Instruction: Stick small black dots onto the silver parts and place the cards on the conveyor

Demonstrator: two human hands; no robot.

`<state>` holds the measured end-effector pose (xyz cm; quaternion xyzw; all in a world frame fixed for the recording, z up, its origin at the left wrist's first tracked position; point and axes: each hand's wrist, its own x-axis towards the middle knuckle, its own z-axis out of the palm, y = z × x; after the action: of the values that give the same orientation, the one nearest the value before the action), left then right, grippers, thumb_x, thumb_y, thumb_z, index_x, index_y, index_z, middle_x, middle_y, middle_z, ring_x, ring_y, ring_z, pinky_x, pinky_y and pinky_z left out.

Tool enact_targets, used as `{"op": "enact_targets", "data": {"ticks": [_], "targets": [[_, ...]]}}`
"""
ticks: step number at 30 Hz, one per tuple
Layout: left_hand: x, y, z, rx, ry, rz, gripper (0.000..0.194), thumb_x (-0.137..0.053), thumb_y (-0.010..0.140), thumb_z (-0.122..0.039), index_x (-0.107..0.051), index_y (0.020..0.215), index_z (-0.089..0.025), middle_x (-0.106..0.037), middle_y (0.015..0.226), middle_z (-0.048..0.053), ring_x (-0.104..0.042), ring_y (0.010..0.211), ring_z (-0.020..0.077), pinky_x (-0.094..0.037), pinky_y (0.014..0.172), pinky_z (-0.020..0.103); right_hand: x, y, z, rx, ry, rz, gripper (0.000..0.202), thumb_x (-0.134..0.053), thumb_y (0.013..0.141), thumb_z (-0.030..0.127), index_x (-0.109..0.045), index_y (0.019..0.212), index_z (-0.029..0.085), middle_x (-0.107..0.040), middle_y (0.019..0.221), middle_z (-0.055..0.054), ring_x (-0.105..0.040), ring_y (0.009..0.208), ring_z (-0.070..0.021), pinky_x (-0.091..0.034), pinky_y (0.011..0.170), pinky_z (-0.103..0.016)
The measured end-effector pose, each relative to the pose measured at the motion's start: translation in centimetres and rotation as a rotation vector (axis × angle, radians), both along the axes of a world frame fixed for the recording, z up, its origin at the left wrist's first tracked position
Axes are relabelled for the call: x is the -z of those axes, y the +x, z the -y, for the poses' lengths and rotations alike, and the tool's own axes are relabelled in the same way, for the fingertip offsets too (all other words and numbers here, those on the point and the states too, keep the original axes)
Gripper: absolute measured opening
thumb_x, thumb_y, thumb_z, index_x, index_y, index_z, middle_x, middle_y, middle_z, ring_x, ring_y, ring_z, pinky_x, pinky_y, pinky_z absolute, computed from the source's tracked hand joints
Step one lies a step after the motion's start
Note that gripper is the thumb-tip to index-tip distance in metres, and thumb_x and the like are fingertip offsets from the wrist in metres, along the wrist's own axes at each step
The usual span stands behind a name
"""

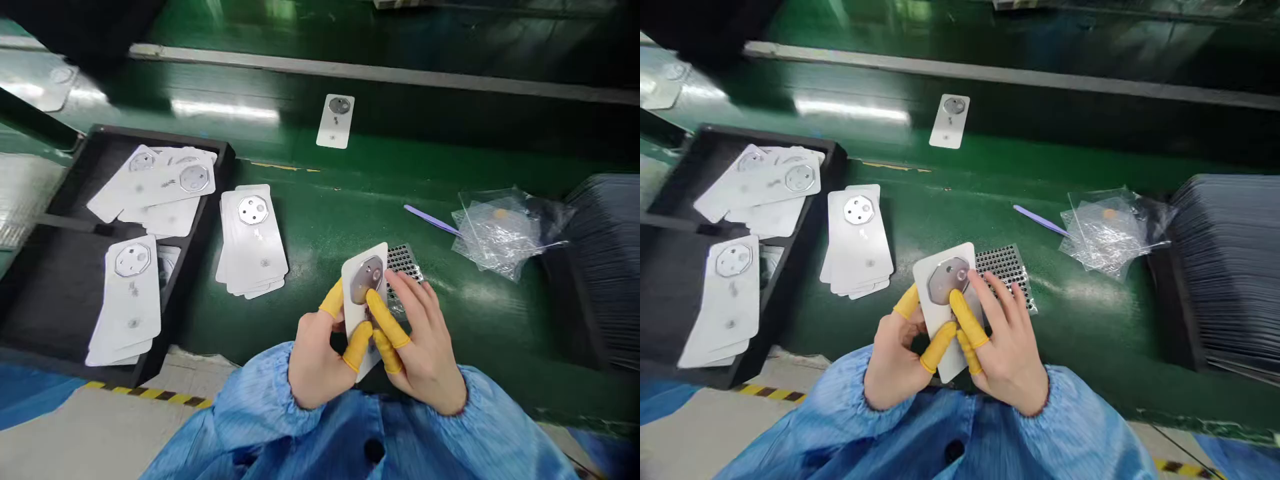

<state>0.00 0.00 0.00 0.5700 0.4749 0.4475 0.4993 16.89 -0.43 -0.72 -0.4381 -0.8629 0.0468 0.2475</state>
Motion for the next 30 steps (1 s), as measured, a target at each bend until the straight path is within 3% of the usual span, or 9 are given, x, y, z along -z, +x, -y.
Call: {"op": "enact_targets", "data": {"ticks": [5, 8, 10, 12, 14, 15, 21, 25, 30], "targets": [[0.5, 0.3, 0.2, 0.034, -0.063, 0.05, 0.052, -0.062, 0.08, -0.009, -0.05, 0.128, -0.024, -0.073, 0.098, 0.005, -0.072, 0.079, 0.0192, -0.06, 0.069, 0.026, 0.6, -0.8, 0.4, -0.014, -0.15, -0.198, 0.062, -0.045, 0.084, 0.011, -0.032, 0.144, 0.013, -0.027, 0.152, -0.018, -0.031, 0.137, -0.0378, -0.034, 0.104, -0.062], [0.3, 0.1, -0.1, 0.023, -0.089, 0.25, 0.073, -0.06, 0.085, -0.013, -0.023, 0.145, -0.033, -0.073, 0.103, 0.004, -0.072, 0.079, 0.0175, -0.06, 0.07, 0.026, 1.2, -0.2, 0.3, 0.0, -0.247, -0.532, 0.056, -0.043, 0.088, 0.012, -0.034, 0.142, 0.024, -0.032, 0.151, -0.01, -0.038, 0.135, -0.031, -0.04, 0.105, -0.056], [0.5, -0.9, -0.7, -0.086, -0.087, 0.276, 0.081, -0.059, 0.087, -0.017, -0.01, 0.149, -0.035, -0.071, 0.109, 0.005, -0.072, 0.084, 0.0184, -0.06, 0.073, 0.029, 2.1, 0.7, 0.1, 0.115, -0.276, -0.623, 0.055, -0.048, 0.089, 0.015, -0.035, 0.141, 0.028, -0.039, 0.147, -0.01, -0.043, 0.132, -0.0291, -0.043, 0.104, -0.055], [1.1, -2.4, -1.3, -0.245, -0.079, 0.141, 0.065, -0.061, 0.085, -0.02, -0.034, 0.143, -0.03, -0.069, 0.113, 0.006, -0.069, 0.095, 0.0215, -0.057, 0.082, 0.033, 3.6, 1.7, -0.2, 0.233, -0.22, -0.513, 0.054, -0.058, 0.085, 0.018, -0.043, 0.137, 0.027, -0.043, 0.144, -0.011, -0.043, 0.132, -0.0308, -0.041, 0.105, -0.057], [2.1, -3.8, -1.7, -0.328, -0.092, -0.07, 0.034, -0.061, 0.084, -0.023, -0.065, 0.117, -0.021, -0.069, 0.11, 0.007, -0.065, 0.101, 0.0248, -0.054, 0.089, 0.036, 5.2, 2.5, -0.5, 0.256, -0.158, -0.34, 0.046, -0.064, 0.082, 0.018, -0.054, 0.127, 0.026, -0.048, 0.141, -0.011, -0.041, 0.133, -0.0322, -0.038, 0.106, -0.06], [2.6, -4.1, -1.8, -0.32, -0.103, -0.159, 0.026, -0.06, 0.084, -0.024, -0.071, 0.106, -0.018, -0.068, 0.108, 0.008, -0.064, 0.102, 0.026, -0.052, 0.092, 0.037, 5.9, 2.8, -0.6, 0.244, -0.14, -0.306, 0.041, -0.063, 0.083, 0.016, -0.057, 0.123, 0.026, -0.052, 0.137, -0.011, -0.043, 0.132, -0.0314, -0.04, 0.105, -0.06], [4.3, -1.4, -1.8, -0.098, -0.26, -0.189, 0.044, -0.061, 0.083, -0.04, -0.067, 0.114, -0.01, -0.058, 0.124, 0.016, -0.06, 0.112, 0.0299, -0.048, 0.099, 0.041, 6.8, 2.7, -0.7, 0.225, -0.078, -0.394, 0.034, -0.058, 0.085, 0.011, -0.06, 0.117, 0.023, -0.059, 0.128, -0.012, -0.056, 0.119, -0.026, -0.05, 0.099, -0.051], [4.3, -0.5, -2.5, -0.143, -0.273, -0.205, 0.046, -0.061, 0.081, -0.042, -0.068, 0.11, -0.007, -0.06, 0.122, 0.018, -0.059, 0.114, 0.0303, -0.047, 0.099, 0.04, 7.1, 2.6, -0.7, 0.156, -0.119, -0.343, 0.038, -0.059, 0.085, 0.011, -0.056, 0.122, 0.019, -0.058, 0.129, -0.015, -0.05, 0.127, -0.0275, -0.048, 0.101, -0.052], [3.6, -1.2, -2.5, -0.156, -0.275, -0.226, 0.047, -0.06, 0.081, -0.043, -0.067, 0.111, -0.007, -0.06, 0.121, 0.018, -0.058, 0.116, 0.0311, -0.045, 0.101, 0.042, 6.2, 2.6, -1.3, 0.18, -0.1, -0.475, 0.032, -0.058, 0.085, 0.008, -0.061, 0.114, 0.022, -0.066, 0.115, -0.01, -0.06, 0.115, -0.0234, -0.054, 0.095, -0.046]]}}
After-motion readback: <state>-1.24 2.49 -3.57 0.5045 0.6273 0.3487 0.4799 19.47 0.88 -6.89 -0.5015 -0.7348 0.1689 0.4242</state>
